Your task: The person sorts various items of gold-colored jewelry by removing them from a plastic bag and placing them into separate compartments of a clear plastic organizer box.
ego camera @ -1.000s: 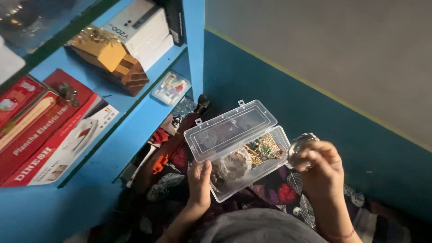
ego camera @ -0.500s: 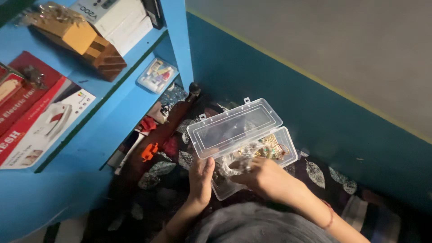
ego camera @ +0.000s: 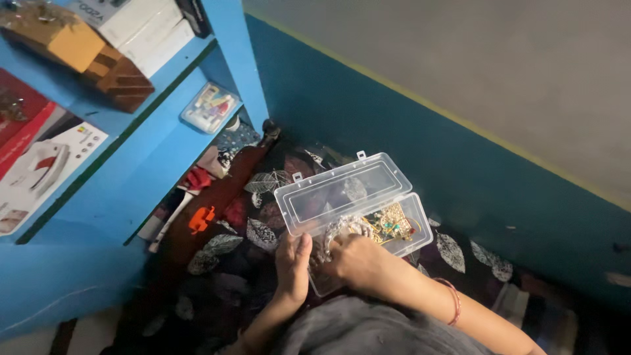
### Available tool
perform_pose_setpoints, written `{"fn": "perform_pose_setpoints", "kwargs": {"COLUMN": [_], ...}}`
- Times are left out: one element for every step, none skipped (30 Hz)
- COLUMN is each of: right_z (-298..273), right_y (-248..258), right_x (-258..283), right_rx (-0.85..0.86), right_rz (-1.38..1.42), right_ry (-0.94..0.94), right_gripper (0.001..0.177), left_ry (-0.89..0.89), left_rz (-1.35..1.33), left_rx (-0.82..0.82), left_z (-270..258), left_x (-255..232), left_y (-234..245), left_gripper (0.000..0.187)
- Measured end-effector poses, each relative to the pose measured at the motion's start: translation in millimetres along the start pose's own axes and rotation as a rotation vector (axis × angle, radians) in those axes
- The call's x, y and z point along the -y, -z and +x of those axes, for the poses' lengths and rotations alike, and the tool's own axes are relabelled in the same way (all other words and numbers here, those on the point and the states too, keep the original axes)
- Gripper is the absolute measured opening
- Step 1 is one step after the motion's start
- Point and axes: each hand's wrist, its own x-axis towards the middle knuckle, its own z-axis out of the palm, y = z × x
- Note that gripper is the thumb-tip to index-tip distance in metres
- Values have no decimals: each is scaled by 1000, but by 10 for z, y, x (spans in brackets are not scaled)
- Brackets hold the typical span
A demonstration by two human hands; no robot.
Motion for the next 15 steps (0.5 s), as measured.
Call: {"fn": "perform_pose_setpoints", "kwargs": {"right_z": [-54, -97, -150, -205, -256, -306, -349, -409, -482, -568, -681, -793, -914, -1036, -1130], "right_y": [-48, -102, -147, -180, -189, -182, -159, -116, -65, 0, 82, 161, 241, 317, 371], "right_x": [-3, -7, -10, -11, -24, -32, -52, -70, -76, -97, -130, -157, -167, -174, -191], "right_rx": [-1, 20, 44, 46, 67, 88, 86, -68, -222, -224, -192, -160, -160, -208, -254], "right_rz": [1, 14, 28, 31, 49, 67, 65, 91, 118, 116, 155, 194, 193, 146, 100], "right_ry": [-8, -9, -9, -15, -24, -33, -32, 13, 56, 56, -36, -128, -135, -235, -334], "right_gripper": [28, 22, 15, 15, 12, 9, 9, 19, 30, 30, 27, 26, 26, 27, 28], "left_ry": [4, 8, 14, 19, 19, 19, 17, 19, 22, 21, 23, 25, 28, 27, 26], "left_rz": [-1, 22, 44, 42, 35, 29, 30, 51, 73, 73, 37, 1, -2, 12, 27], "left_rx": [7, -3, -16, -13, -6, 1, 2, -9, -19, -16, -18, -19, -13, -24, -37], "left_z": [-27, -47, -80, -105, -111, -124, -123, -126, -137, -137, -133, -125, -118, -109, -104], "left_x": [31, 64, 99, 131, 153, 171, 185, 196, 206, 220, 237, 251, 260, 261, 256], "left_y": [-33, -49, -69, -85, -111, -146, -173, -198, -218, -239, -264, -286, -308, -322, -336], "left_gripper": [38, 37, 37, 37, 36, 36, 36, 36, 36, 36, 36, 36, 36, 37, 37]}}
